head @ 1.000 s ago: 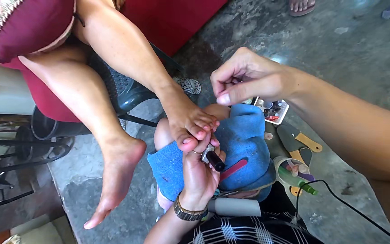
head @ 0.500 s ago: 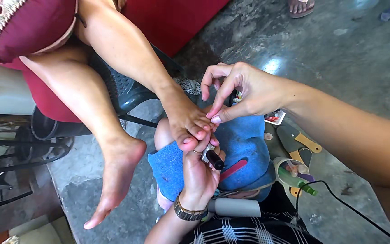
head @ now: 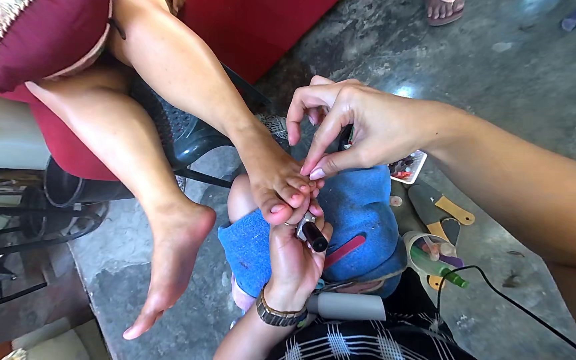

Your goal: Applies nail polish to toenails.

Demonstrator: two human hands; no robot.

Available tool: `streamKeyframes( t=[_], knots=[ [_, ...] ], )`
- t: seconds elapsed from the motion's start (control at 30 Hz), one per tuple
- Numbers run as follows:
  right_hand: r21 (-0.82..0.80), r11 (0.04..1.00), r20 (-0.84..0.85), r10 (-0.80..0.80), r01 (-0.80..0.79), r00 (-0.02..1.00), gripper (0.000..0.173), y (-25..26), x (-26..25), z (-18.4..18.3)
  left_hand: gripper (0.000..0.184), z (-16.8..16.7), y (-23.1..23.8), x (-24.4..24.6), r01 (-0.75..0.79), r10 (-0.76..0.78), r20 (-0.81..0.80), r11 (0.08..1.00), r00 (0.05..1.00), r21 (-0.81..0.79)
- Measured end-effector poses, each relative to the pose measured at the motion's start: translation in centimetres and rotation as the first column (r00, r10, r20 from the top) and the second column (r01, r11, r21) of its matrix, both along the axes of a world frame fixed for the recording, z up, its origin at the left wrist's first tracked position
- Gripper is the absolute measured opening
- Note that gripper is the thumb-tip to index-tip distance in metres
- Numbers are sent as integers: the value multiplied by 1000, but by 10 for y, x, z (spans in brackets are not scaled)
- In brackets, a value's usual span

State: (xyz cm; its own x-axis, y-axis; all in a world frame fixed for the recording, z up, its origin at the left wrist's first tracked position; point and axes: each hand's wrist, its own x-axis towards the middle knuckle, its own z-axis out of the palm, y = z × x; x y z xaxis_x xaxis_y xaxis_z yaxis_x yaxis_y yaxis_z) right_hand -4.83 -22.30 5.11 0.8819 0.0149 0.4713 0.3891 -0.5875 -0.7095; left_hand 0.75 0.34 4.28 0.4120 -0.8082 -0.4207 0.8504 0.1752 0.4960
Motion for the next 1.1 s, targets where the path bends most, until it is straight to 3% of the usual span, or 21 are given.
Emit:
streamKeyframes(
  t=[0.27, 0.57, 0.77, 0.9, 1.0, 1.1],
  knots=[
    [-49, 999, 46, 0, 2, 999, 7, 4, -1, 7, 21, 1, 0, 1, 9, -8, -9, 1000, 1000, 8],
    [-370, 929, 45, 38, -19, 998, 6, 8, 7, 33, 24, 1, -2, 1, 10, -10, -9, 999, 1000, 47],
    [-540, 842, 125, 60, 17, 990, 16, 18, 10, 49, 23, 1, -3, 1, 8, -8, 9, 998, 1000, 59],
    [-432, 898, 214, 16, 80, 977, 22, 14, -2, 50, 21, 1, -3, -2, -5, -2, 83, 997, 997, 76],
    [-194, 978, 281, -17, 74, 959, 18, 12, -24, 44, 22, -1, -4, -6, -28, 13, 183, 996, 983, 79],
    [36, 999, 273, -19, 9, 962, 28, 37, -48, 22, 19, -5, -3, -10, -42, 26, 263, 998, 964, 53]
  ],
)
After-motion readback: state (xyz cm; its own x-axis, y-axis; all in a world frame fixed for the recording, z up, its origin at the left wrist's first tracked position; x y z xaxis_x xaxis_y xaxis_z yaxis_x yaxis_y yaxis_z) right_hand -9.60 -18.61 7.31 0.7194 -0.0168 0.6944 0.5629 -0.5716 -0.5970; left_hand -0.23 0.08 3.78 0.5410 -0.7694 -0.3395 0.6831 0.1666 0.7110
